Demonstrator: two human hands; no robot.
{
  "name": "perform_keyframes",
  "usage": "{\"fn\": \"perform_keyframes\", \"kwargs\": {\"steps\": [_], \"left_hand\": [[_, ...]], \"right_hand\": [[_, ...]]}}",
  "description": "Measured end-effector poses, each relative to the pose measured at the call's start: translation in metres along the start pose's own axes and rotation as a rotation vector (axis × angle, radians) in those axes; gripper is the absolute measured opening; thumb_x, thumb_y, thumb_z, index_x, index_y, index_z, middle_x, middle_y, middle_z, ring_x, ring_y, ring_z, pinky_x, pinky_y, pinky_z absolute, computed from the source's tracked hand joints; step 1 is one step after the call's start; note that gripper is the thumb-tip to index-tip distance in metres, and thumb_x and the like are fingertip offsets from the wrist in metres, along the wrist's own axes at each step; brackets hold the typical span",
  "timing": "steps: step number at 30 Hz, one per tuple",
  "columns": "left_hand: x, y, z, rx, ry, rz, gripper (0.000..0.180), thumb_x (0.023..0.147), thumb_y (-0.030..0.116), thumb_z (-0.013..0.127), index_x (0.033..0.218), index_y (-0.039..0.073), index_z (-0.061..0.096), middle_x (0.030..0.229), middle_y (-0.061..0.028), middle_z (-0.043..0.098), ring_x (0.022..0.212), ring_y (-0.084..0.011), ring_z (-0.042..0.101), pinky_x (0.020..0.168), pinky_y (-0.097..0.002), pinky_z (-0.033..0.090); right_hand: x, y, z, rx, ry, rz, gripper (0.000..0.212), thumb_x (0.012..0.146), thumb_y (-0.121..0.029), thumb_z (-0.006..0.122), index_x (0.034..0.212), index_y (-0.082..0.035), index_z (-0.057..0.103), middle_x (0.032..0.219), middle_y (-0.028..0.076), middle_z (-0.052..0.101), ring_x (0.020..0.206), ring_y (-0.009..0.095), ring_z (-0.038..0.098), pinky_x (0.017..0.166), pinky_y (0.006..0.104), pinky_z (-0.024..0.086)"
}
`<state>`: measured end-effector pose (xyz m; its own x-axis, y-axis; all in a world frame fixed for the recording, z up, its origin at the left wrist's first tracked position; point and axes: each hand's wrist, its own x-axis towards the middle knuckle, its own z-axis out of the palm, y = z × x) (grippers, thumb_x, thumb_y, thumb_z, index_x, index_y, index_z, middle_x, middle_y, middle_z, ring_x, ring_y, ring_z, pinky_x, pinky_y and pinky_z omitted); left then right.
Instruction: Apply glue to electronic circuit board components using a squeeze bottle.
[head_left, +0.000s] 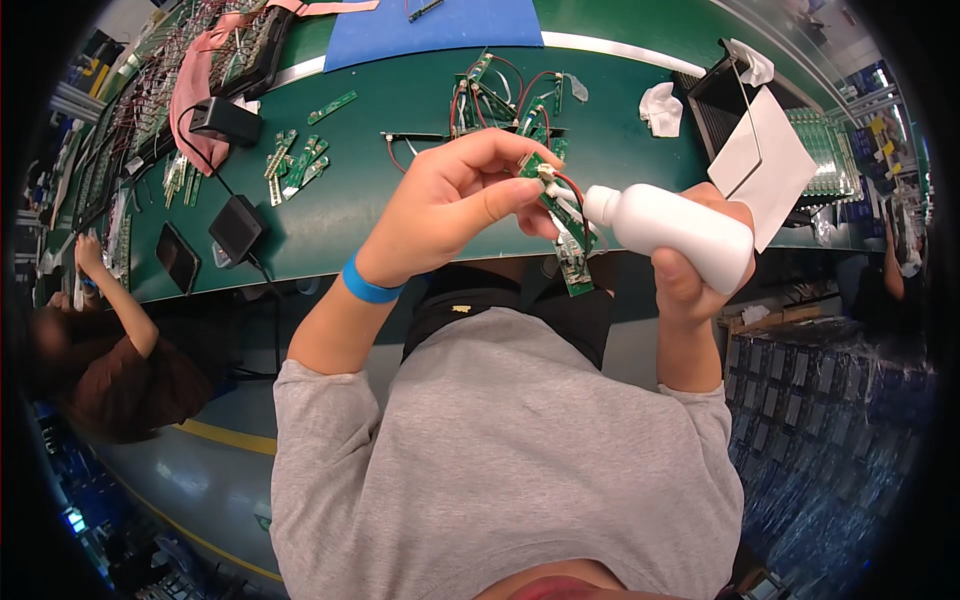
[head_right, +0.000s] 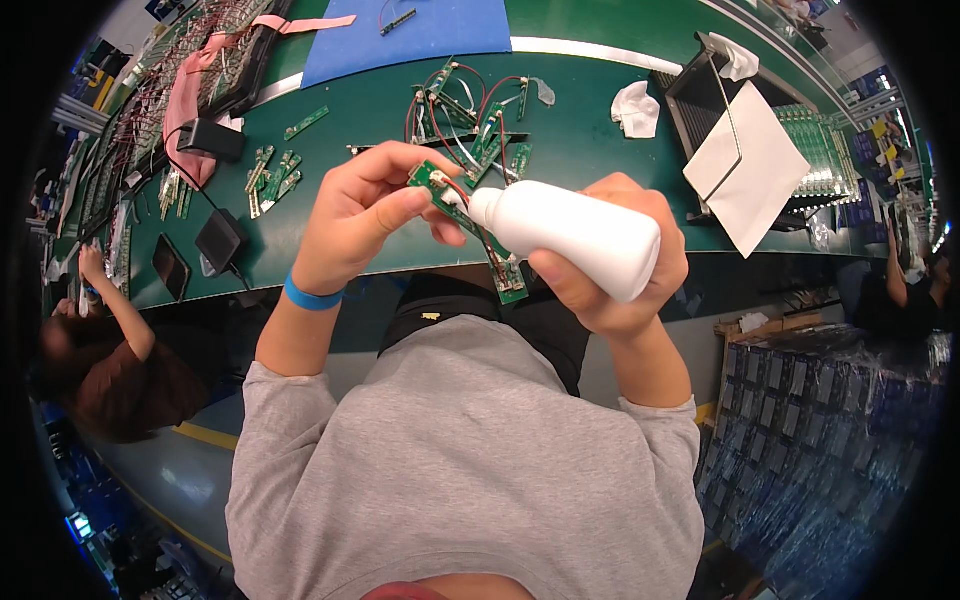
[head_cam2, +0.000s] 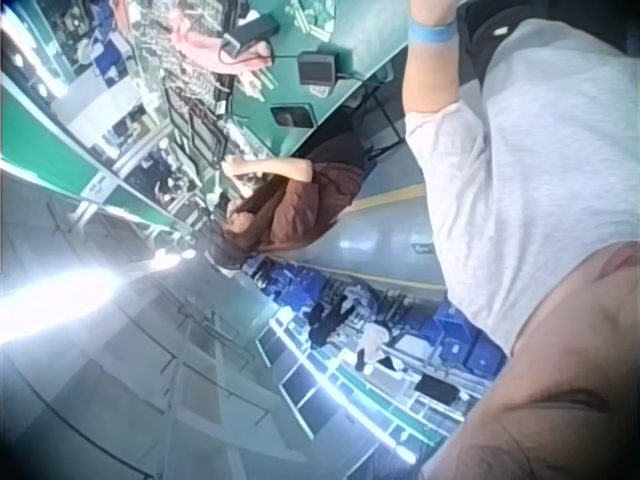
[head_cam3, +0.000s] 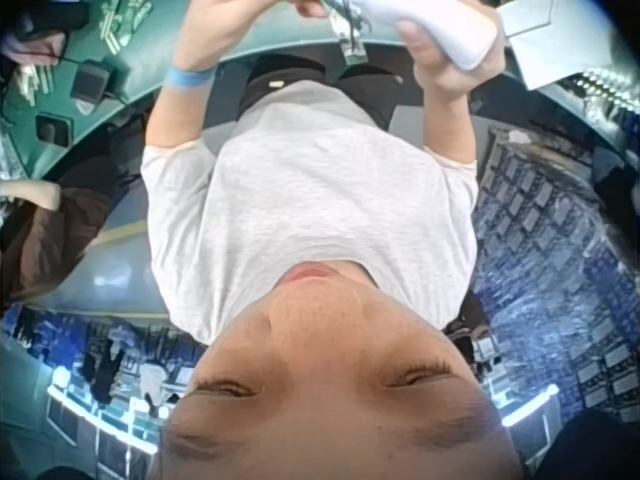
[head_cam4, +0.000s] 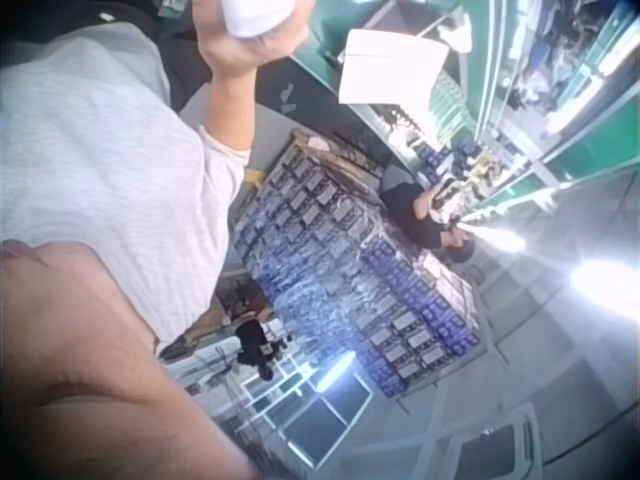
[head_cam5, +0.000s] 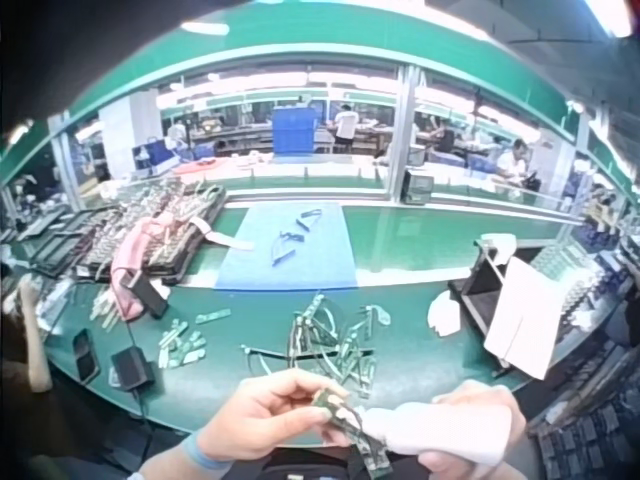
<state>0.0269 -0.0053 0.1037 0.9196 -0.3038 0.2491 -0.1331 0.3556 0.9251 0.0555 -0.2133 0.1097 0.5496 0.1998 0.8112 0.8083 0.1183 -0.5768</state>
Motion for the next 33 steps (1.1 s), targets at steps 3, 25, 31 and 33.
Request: {"fn": "perform_keyframes", "kwargs": {"steps": [3, 25, 31, 33], "left_hand": [[0.0000, 0.0001, -0.0007, 0.021, -0.009, 0.002, 0.022, 0.084, 0.009, 0.050, 0.102, -0.003, 0.049, 0.088, -0.0095, 0.057, 0.074, -0.0161, 0.060, 0.068, -0.0250, 0.049], [0.0004, -0.0051, -0.0034, 0.029, 0.006, 0.018, 0.025, 0.083, 0.009, 0.049, 0.103, -0.005, 0.047, 0.088, -0.0131, 0.058, 0.072, -0.0198, 0.061, 0.065, -0.0280, 0.050], [0.0006, -0.0058, -0.0063, 0.002, -0.004, 0.011, 0.023, 0.083, 0.006, 0.050, 0.104, -0.004, 0.048, 0.089, -0.0103, 0.057, 0.075, -0.0164, 0.060, 0.067, -0.0243, 0.048], [0.0001, -0.0048, -0.0086, 0.005, 0.003, 0.022, 0.023, 0.082, 0.003, 0.050, 0.104, -0.004, 0.048, 0.089, -0.0111, 0.057, 0.076, -0.0173, 0.060, 0.065, -0.0235, 0.048]], "right_hand": [[-0.0004, 0.0003, 0.0004, 0.009, 0.005, -0.003, 0.036, 0.062, -0.008, 0.073, 0.085, 0.005, 0.049, 0.072, 0.010, 0.055, 0.063, 0.018, 0.053, 0.054, 0.0251, 0.042], [-0.0014, -0.0031, 0.0040, 0.075, 0.082, 0.172, 0.036, 0.065, -0.015, 0.072, 0.083, 0.004, 0.047, 0.071, 0.011, 0.054, 0.061, 0.014, 0.051, 0.053, 0.0227, 0.040], [-0.0018, -0.0013, 0.0010, 0.098, 0.143, 0.223, 0.035, 0.067, -0.017, 0.070, 0.083, 0.004, 0.046, 0.072, 0.010, 0.054, 0.061, 0.012, 0.049, 0.054, 0.0221, 0.040], [-0.0008, 0.0022, -0.0007, 0.044, 0.249, 0.244, 0.031, 0.069, -0.016, 0.066, 0.084, 0.004, 0.048, 0.073, 0.009, 0.055, 0.055, 0.010, 0.047, 0.048, 0.0206, 0.039]]}}
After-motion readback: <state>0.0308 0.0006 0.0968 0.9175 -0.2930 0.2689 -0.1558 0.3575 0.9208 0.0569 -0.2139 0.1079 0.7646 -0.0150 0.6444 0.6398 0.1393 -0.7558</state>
